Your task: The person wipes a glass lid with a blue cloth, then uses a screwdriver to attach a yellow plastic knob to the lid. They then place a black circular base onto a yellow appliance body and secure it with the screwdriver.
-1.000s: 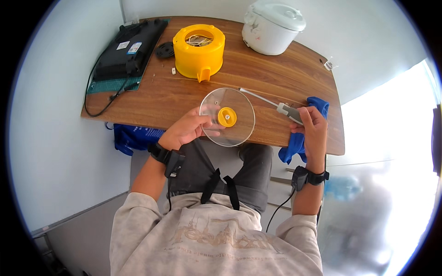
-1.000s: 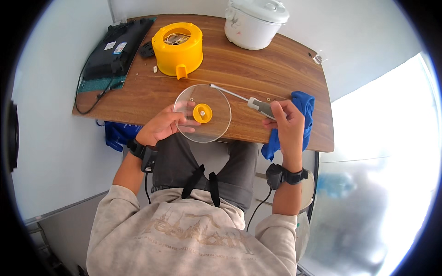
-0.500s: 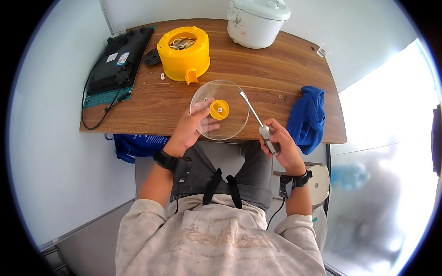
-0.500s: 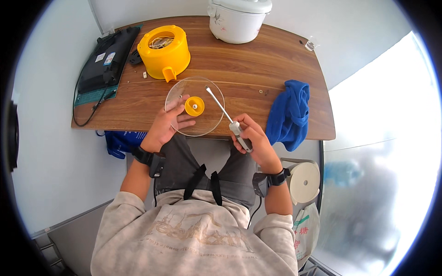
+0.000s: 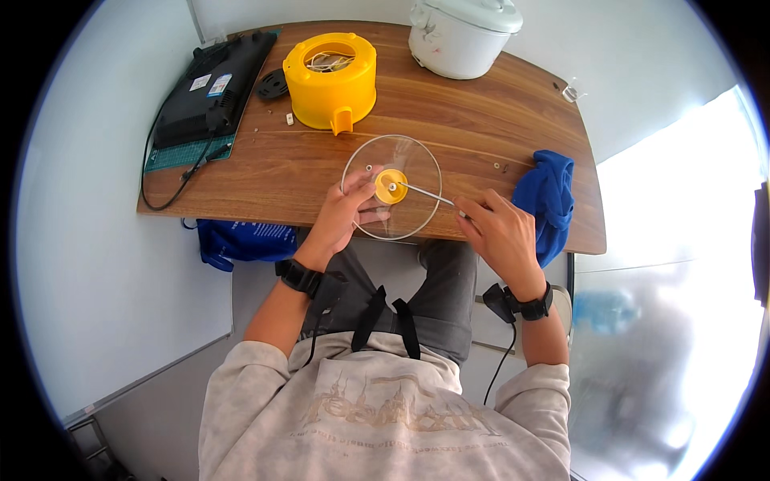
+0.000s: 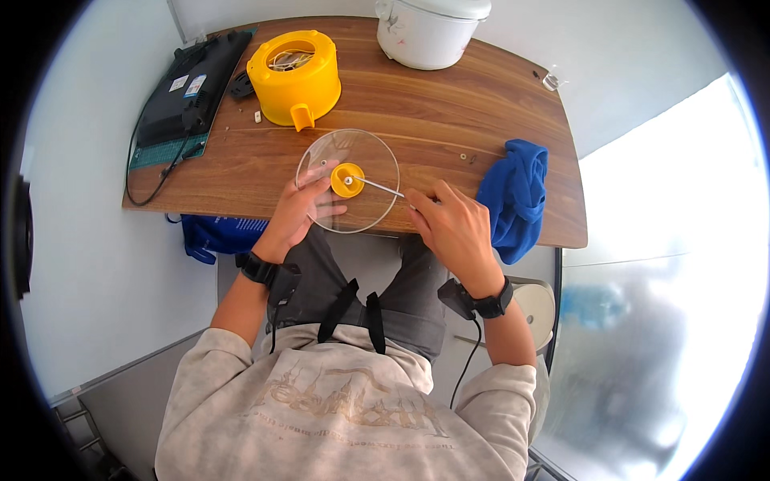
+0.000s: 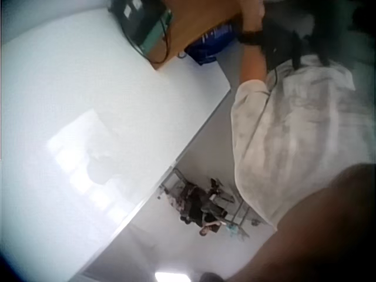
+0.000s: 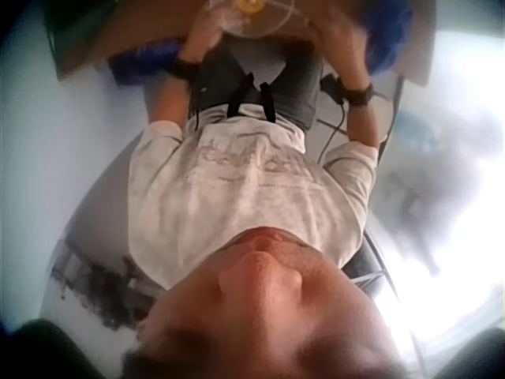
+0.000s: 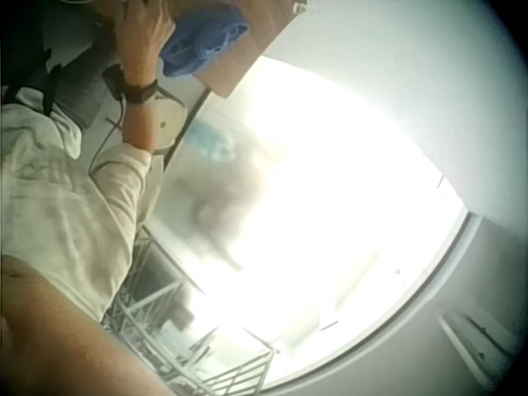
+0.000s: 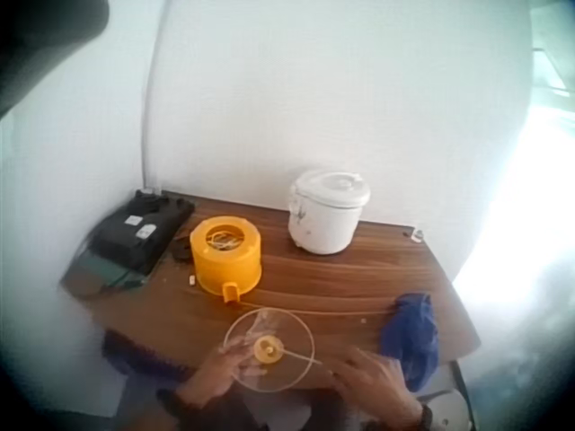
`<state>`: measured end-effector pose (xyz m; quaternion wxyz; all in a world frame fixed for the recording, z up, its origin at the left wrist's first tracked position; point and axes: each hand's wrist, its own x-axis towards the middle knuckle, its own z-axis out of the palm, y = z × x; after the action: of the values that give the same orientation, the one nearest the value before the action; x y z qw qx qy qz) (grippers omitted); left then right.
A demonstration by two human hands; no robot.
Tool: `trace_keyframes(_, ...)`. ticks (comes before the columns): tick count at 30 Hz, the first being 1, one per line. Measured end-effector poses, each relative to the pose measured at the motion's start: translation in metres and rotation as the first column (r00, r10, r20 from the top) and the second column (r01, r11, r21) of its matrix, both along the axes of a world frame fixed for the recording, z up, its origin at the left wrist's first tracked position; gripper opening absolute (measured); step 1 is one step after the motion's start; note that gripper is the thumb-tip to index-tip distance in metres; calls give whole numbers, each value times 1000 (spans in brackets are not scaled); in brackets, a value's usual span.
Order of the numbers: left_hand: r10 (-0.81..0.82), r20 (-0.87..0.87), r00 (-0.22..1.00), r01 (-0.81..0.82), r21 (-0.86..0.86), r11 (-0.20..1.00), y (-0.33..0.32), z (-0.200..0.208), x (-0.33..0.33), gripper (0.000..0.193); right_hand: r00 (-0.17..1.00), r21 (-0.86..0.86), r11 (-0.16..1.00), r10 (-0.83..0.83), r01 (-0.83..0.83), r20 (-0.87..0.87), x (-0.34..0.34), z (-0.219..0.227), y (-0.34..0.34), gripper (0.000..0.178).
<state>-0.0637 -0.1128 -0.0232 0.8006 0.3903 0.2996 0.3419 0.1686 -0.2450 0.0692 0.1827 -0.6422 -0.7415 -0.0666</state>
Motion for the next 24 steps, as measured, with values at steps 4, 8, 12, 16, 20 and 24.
trace_keyframes(4, 2, -14, 1000, -2, -1, 1000, 0, -1, -1, 43, 999, -19, 999, 51, -50, 10, 2, -5, 5, 24)
trace_keyframes(8, 7, -6, 1000, -7, 14, 1000, -2, 0, 0, 43, 998, 20, 998, 61, -61, -11, 1, -6, 8, 20)
trace_keyframes(12, 5, -5, 1000, -5, 13, 1000, -1, -1, 1, 43, 997, 1, 997, 75, -75, 3, 2, -7, 10, 21)
trace_keyframes(16, -7, -13, 1000, 7, 11, 1000, -1, 0, 0, 43, 995, -26, 996, 82, -80, 53, 2, -6, 10, 23)
trace_keyframes(20, -2, -20, 1000, 3, 23, 1000, 0, -3, 0, 44, 977, -21, 992, 125, -124, 173, 2, 0, 14, 27)
trace_keyframes(24, -15, -22, 1000, 16, 27, 1000, 0, -2, 0, 46, 939, 15, 978, 193, -206, 284, 3, 11, 21, 32)
